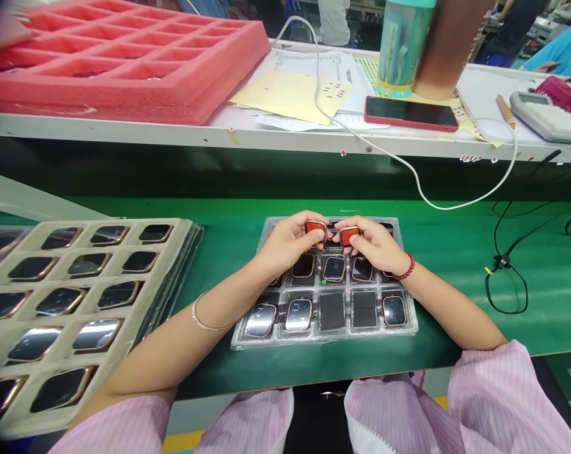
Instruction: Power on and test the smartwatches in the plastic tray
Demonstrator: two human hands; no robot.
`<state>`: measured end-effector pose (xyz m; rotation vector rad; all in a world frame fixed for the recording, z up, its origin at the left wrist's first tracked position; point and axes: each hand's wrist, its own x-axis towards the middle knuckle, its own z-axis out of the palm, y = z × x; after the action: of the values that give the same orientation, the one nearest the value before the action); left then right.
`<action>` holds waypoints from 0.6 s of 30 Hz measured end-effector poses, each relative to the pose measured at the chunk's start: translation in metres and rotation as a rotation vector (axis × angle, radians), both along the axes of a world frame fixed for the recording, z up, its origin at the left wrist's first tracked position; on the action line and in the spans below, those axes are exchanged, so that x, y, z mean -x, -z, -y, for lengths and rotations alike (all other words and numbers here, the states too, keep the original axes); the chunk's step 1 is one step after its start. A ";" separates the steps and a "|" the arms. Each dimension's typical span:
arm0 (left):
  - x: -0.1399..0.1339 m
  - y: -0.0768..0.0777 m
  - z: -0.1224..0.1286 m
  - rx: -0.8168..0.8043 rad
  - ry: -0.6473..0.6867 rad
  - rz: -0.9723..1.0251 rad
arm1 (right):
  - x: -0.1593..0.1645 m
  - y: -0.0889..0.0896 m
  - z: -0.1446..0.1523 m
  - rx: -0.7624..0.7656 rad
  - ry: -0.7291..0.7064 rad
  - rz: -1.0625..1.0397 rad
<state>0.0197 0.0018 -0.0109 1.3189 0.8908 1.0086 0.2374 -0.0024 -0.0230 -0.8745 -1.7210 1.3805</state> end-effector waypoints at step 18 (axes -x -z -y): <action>0.001 -0.005 0.001 0.071 -0.057 -0.043 | 0.002 -0.007 0.004 0.051 0.059 -0.046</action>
<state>0.0191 0.0005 -0.0055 1.2655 0.9925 0.9868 0.2357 -0.0064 -0.0156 -0.9080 -1.6188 1.4000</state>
